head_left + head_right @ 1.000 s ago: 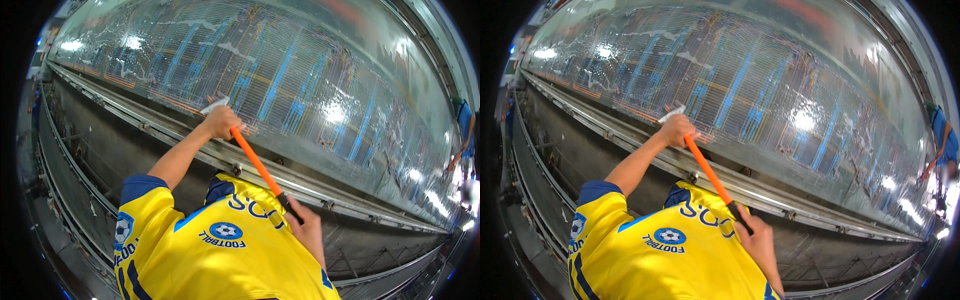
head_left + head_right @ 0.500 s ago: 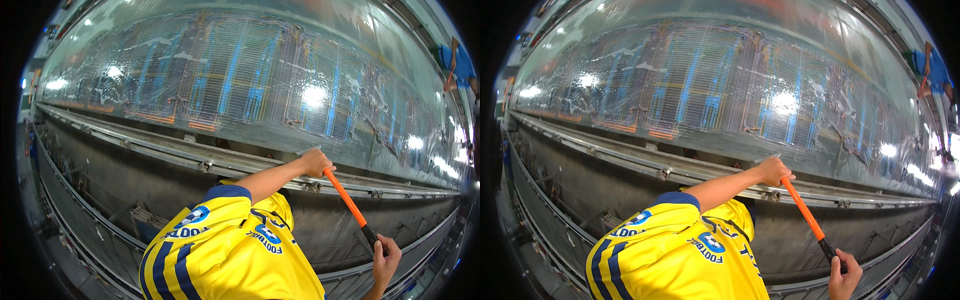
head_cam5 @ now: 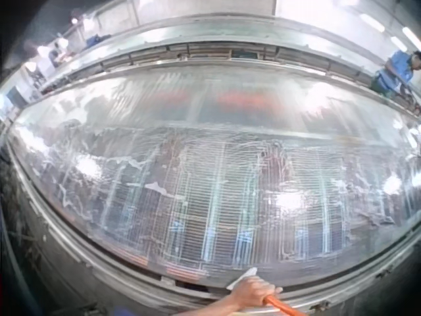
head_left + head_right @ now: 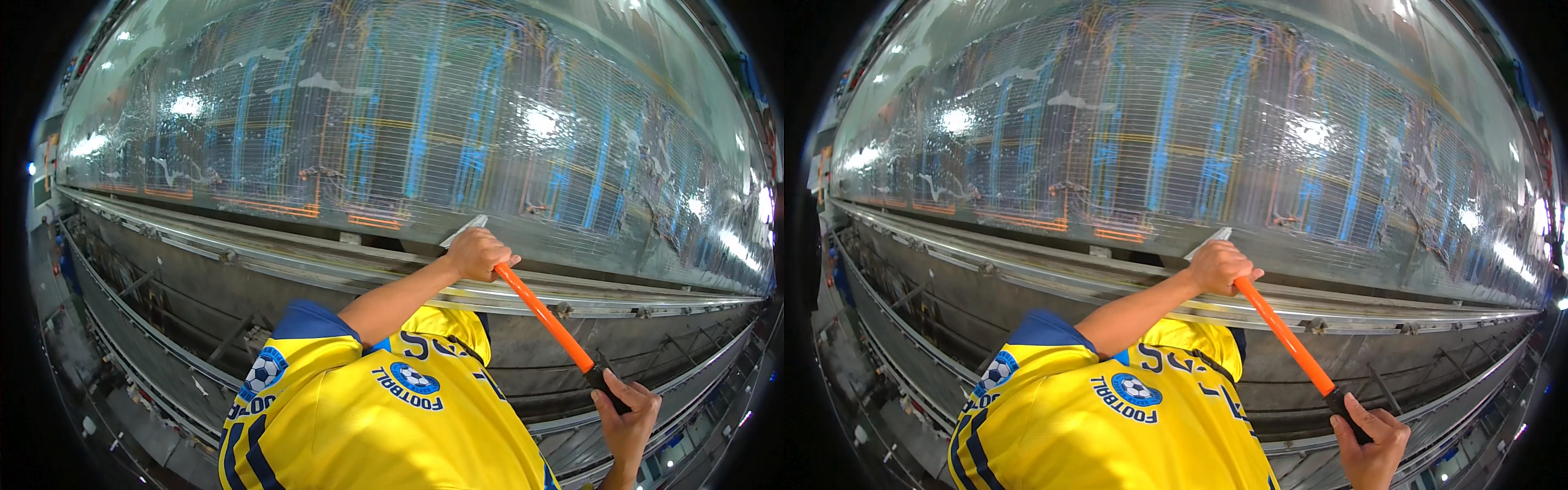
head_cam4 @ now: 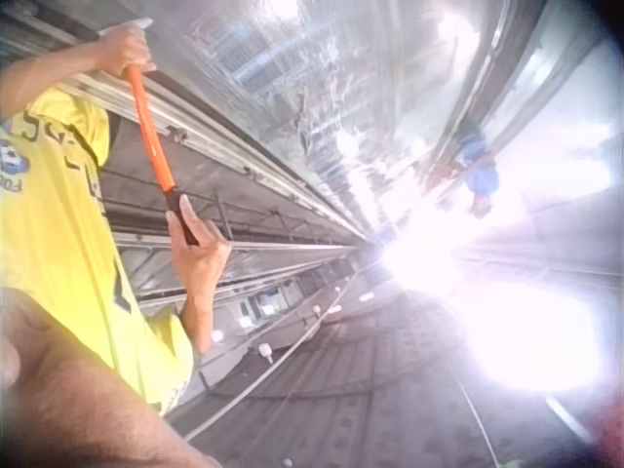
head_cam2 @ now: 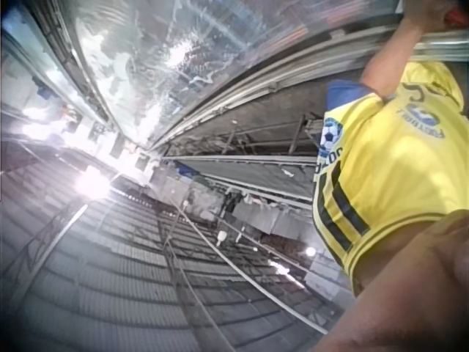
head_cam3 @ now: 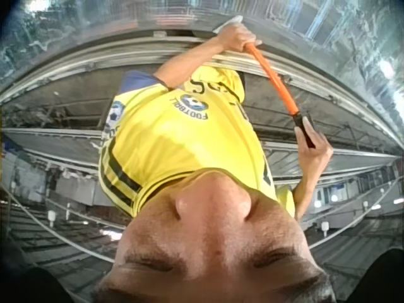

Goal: The person uses a long-handled scraper to remove debris and residue from the surface of large rectangular tanks filled with water. The person moves along the walkway between the tanks, repeatedly scraping the surface and occasionally pausing to look around.

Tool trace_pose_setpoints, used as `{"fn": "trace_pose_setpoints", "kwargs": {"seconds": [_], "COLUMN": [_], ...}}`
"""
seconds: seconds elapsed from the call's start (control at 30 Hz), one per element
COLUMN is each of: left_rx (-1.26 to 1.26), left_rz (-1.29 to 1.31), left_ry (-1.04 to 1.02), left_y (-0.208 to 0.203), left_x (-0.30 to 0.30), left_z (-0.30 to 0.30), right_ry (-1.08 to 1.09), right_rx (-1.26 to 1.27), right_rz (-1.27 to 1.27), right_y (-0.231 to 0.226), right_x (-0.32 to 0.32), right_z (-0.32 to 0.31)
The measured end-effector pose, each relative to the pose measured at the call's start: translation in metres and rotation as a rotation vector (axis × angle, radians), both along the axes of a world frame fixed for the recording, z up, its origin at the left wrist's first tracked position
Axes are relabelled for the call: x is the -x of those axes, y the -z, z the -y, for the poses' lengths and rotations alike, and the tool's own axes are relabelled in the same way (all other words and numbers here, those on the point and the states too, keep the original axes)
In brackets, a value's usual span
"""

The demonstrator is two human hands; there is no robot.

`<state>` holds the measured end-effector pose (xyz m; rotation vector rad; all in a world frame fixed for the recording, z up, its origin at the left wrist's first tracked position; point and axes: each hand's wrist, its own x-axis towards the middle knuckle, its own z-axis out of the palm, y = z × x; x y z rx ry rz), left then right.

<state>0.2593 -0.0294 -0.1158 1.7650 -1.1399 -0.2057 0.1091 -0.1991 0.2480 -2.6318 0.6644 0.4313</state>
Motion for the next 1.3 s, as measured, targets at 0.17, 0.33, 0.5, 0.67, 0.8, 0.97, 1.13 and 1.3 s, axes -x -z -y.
{"fn": "trace_pose_setpoints", "kwargs": {"seconds": [0.17, 0.33, 0.5, 0.67, 0.8, 0.97, 1.13, 1.3], "left_rx": [0.023, -0.031, -0.085, -0.39, -0.012, 0.019, -0.046, -0.006], "left_rz": [-0.001, 0.044, 0.184, 0.407, 0.259, 0.054, 0.064, 0.058], "left_ry": [-0.05, 0.046, 0.17, 0.101, 0.165, 0.199, 0.271, 0.285], "left_y": [0.003, -0.002, 0.005, -0.021, -0.019, 0.001, 0.004, 0.009], "left_x": [-0.035, -0.078, -0.12, -0.154, -0.102, -0.007, 0.001, -0.024], "left_z": [-0.1, -0.174, -0.256, -0.291, -0.169, -0.013, 0.004, -0.056], "right_ry": [0.159, 0.237, 0.27, 0.36, 0.768, 0.726, 1.062, 0.97], "right_rx": [-0.142, -0.16, -0.333, -0.426, -0.332, -0.973, -0.568, -0.539], "right_rz": [-0.115, -0.162, 0.028, 0.417, 1.084, 1.861, 1.925, 1.887], "right_y": [0.01, 0.014, 0.059, 0.096, 0.11, 0.092, 0.096, 0.114], "right_x": [-0.049, -0.057, -0.033, -0.009, 0.041, 0.073, 0.062, 0.048], "right_z": [-0.08, -0.154, -0.222, -0.231, -0.171, -0.086, -0.08, -0.122]}}
